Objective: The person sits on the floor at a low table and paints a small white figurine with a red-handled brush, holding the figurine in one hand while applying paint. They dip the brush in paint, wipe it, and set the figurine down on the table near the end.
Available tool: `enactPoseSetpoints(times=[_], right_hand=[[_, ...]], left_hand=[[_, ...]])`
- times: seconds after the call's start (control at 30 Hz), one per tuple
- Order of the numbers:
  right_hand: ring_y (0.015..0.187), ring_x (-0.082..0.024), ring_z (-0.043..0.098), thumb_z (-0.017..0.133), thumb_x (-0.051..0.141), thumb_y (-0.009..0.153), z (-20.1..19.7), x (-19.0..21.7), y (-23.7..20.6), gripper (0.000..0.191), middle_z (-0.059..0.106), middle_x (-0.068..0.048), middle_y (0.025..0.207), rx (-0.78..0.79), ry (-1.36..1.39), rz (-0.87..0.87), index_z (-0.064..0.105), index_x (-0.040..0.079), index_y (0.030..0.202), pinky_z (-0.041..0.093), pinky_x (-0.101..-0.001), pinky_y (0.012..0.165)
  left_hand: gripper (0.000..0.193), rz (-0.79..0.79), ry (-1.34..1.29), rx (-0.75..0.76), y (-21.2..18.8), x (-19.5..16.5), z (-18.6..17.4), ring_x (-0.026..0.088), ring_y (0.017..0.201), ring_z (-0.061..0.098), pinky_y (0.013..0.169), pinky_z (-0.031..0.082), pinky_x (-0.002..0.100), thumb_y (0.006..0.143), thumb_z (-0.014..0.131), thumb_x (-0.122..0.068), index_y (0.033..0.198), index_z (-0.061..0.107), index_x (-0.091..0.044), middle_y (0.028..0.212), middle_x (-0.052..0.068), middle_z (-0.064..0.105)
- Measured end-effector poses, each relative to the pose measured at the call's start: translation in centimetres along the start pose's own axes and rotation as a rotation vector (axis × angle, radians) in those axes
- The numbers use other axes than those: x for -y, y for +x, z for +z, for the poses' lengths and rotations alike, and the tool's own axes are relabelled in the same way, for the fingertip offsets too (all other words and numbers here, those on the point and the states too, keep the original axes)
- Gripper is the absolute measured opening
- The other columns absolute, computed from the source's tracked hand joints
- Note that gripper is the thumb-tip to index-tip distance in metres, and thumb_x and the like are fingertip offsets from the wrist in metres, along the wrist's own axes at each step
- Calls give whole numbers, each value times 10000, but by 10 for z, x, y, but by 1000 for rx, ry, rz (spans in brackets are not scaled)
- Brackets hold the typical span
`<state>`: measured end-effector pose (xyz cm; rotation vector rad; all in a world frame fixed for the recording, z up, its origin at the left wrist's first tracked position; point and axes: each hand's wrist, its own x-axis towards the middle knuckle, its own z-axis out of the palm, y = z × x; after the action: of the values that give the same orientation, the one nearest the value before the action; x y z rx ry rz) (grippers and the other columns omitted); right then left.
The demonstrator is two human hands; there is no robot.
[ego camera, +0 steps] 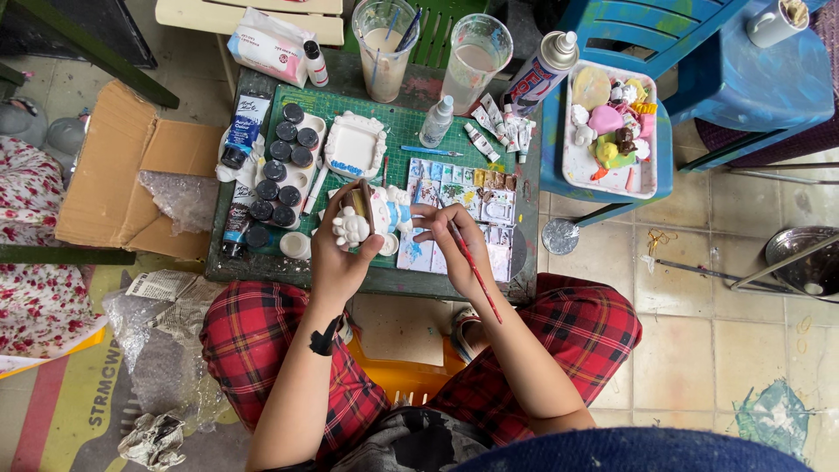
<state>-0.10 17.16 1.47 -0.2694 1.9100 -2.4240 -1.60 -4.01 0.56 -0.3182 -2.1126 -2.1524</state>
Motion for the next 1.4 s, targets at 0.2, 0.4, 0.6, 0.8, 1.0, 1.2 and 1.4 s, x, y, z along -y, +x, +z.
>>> enactPoseSetpoints(times=[0.2, 0.4, 0.6, 0.8, 1.0, 1.2, 1.4], right_hand=[[1171, -269, 667, 515, 189, 1105, 7, -10, -8, 156, 614, -239, 1337, 8, 78, 29, 498, 38, 1068, 579, -393, 908], [1148, -265, 693, 523, 195, 1102, 11, -9, -7, 161, 644, -231, 1311, 19, -29, 46, 505, 41, 1060, 556, -350, 842], [1111, -209, 702, 454, 171, 1120, 8, 5, -7, 151, 694, -175, 1262, -8, -176, -55, 518, 43, 1164, 558, -306, 816], [821, -135, 632, 405, 130, 1193, -19, 6, -15, 298, 737, -141, 1003, -101, -328, -186, 645, -13, 1294, 495, -255, 687], [806, -121, 652, 520, 69, 1126, -18, -1, -22, 83, 634, -85, 937, -170, -111, -208, 568, 12, 1164, 513, -265, 685], [849, -169, 737, 578, 37, 1055, 0, 23, -27, 55, 728, -138, 955, -49, -373, -302, 527, 20, 1049, 590, -288, 738], [825, -169, 757, 596, 42, 1023, 10, 37, -19, 29, 768, -136, 952, 22, -652, -397, 586, 15, 1028, 599, -278, 723]], left_hand=[[759, 43, -84, -75, 1, -9, -1, 189, 1274, 627, 1075, 517, 316, 928, 742, -441, 1495, 503, 3, 1393, 117, 633], [787, 80, -124, -91, -1, -19, -2, 178, 1259, 623, 1082, 517, 315, 923, 762, -395, 1526, 445, -1, 1392, 120, 625], [781, 85, -135, -108, -4, -20, 0, 168, 1215, 643, 1062, 527, 302, 883, 769, -409, 1494, 494, -9, 1338, 108, 650], [760, 85, -123, -100, -6, -21, 2, 165, 1168, 640, 1034, 521, 303, 874, 776, -434, 1454, 529, -10, 1295, 98, 654], [752, 87, -134, -70, -7, -23, 5, 160, 1152, 640, 1024, 516, 299, 880, 758, -473, 1436, 541, -16, 1294, 90, 657], [743, 95, -140, -75, -8, -24, 6, 162, 1149, 643, 1029, 518, 302, 884, 760, -452, 1438, 534, -11, 1278, 93, 661], [739, 106, -152, -83, -8, -25, 5, 167, 1161, 643, 1037, 520, 306, 886, 767, -432, 1438, 522, -7, 1292, 101, 656]])
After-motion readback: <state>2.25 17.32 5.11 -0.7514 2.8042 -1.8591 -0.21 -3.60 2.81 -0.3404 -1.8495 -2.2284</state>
